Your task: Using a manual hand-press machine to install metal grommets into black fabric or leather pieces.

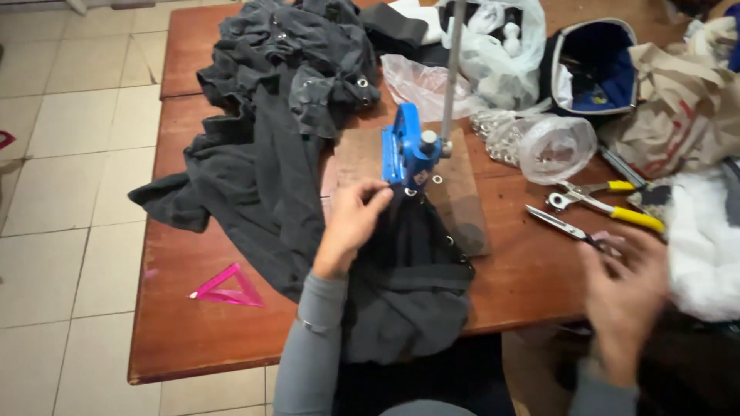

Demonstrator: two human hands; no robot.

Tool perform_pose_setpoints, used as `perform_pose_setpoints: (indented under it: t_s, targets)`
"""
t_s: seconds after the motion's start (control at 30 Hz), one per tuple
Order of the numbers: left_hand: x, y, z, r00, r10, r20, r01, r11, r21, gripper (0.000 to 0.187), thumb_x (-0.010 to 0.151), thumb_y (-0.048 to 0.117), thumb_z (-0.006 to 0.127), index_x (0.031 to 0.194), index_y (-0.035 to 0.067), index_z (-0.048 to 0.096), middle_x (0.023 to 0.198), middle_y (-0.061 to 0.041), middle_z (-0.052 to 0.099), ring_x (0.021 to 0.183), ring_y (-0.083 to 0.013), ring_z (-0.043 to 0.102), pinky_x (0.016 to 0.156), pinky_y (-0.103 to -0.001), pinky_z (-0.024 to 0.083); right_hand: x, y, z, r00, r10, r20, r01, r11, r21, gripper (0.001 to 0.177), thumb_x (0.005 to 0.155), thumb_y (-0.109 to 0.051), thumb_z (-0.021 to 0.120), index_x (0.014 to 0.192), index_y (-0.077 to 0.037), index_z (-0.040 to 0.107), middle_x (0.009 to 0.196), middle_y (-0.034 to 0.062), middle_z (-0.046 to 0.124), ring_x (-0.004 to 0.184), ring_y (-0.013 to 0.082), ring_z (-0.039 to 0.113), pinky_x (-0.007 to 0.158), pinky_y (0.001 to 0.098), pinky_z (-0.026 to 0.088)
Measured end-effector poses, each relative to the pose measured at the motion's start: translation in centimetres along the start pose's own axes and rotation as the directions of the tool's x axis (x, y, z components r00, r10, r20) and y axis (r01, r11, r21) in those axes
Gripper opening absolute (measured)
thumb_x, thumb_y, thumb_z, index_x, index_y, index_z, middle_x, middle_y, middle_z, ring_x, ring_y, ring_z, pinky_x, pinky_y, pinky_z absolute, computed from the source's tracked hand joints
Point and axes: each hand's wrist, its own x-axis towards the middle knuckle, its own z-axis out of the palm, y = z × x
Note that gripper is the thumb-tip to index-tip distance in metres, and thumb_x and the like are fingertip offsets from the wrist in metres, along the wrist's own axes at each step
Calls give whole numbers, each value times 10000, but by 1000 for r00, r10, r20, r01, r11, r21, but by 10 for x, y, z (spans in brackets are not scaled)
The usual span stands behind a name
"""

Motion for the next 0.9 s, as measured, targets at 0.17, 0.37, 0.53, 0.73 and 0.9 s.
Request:
perform_pose_setpoints:
  t_s: [0.17, 0.37, 0.53, 0.73, 0.9]
  targets:
    - [0, 45, -7, 996, 21, 86, 15, 917, -398, 185, 1023, 145, 660, 1151, 12, 681, 995, 14, 653, 922, -88, 578, 841, -241, 471, -4, -65, 56, 952, -125, 279, -26, 875, 483, 287, 985, -29, 693, 1258, -28, 604, 1188, 66, 682, 1091, 150, 670, 977, 283, 542]
    - [-69, 82, -8, 910, 15, 415, 162, 907, -389, 133, 1047, 115, 631, 1148, 29, 645, 1081, 26, 620, 1058, -52, 572, 966, -204, 458, -13, -110, 82, 748, -321, 581, -186, 740, 647, 323, 1006, -140, 564, 1312, -43, 534, 1246, 31, 664, 1141, 136, 631, 995, 274, 507]
    - [-98, 121, -17, 872, -165, 461, 314, 911, -267, 226, 936, 123, 673, 1153, 93, 616, 1015, 69, 624, 923, -23, 568, 809, -190, 475, -25, -43, 74, 473, -353, 807, -355, 763, 541, 170, 1038, -128, 668, 1096, 31, 685, 974, 33, 655, 927, 105, 597, 822, 258, 503]
    - [-117, 124, -41, 876, -117, 468, 291, 901, -321, 193, 899, 13, 716, 1080, 15, 650, 955, 13, 610, 923, -65, 557, 790, -222, 453, -16, -66, -5, 590, -190, 785, -479, 701, 529, 109, 1028, -152, 570, 1032, -43, 586, 880, -24, 575, 786, 36, 517, 683, 205, 437]
    - [-111, 120, -33, 940, 32, 339, 115, 908, -404, 301, 815, -36, 770, 878, 84, 501, 966, 12, 575, 913, -71, 534, 808, -227, 435, -17, -84, 6, 653, -148, 742, -408, 757, 510, 122, 1027, -170, 581, 1053, -53, 604, 872, 0, 601, 734, 57, 543, 612, 229, 451]
